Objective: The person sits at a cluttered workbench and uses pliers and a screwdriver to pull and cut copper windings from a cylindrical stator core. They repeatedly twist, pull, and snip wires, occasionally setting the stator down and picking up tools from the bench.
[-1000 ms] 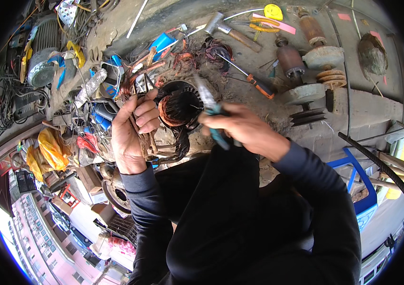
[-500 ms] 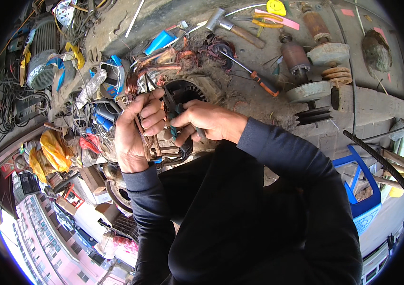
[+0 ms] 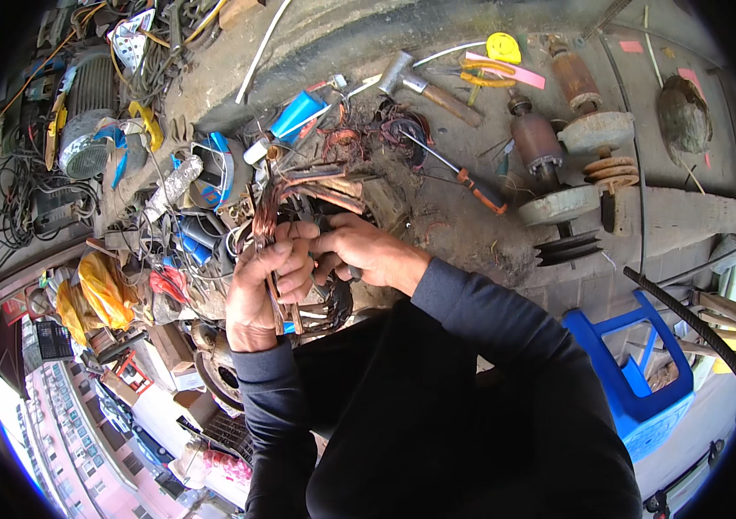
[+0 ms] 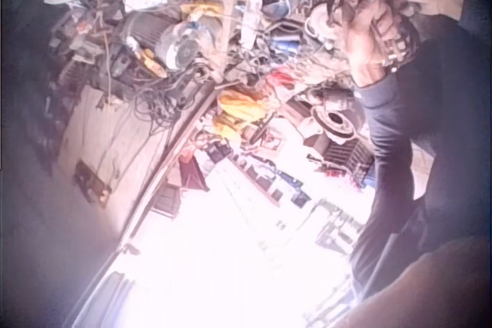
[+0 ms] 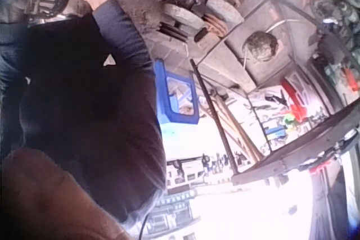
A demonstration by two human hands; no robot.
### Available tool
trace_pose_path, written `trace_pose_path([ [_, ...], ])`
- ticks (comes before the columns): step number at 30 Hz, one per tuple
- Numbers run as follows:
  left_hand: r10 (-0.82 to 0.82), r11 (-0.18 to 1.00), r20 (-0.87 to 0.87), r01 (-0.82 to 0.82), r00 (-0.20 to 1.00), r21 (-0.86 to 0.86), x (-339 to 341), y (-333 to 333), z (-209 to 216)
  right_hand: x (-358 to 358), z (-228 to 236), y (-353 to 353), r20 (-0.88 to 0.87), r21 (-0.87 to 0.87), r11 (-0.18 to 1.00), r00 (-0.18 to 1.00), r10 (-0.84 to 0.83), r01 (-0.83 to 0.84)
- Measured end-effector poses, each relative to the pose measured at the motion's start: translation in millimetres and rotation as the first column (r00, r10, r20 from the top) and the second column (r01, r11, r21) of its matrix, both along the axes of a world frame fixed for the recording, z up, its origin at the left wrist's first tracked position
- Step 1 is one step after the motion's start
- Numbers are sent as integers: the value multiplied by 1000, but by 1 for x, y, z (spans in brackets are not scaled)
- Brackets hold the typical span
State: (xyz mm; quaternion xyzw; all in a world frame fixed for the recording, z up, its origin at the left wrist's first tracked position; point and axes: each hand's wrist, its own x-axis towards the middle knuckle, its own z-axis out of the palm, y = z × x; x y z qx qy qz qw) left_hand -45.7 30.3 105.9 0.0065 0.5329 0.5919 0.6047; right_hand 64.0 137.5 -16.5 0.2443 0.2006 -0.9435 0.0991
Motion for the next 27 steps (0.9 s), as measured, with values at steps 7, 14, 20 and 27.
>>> trace_pose_path([
  [7,10,1000,18,-10,1000,-8,-1,-5,2,0,1,-2,61,-55,997,996,-58,61],
  [14,5,1000,-15,-5,1000,-23,0,-5,2,-1,0,-5,22,-43,997,998,-64,65],
  [20,31,1000,25,-31,999,-2,-2,-7,1,-1,2,2,-20,-65,998,1000,2,-3],
  [27,11,1000,21,-11,1000,-13,0,-7,1,-1,9,2,-40,-104,994,999,-25,21],
])
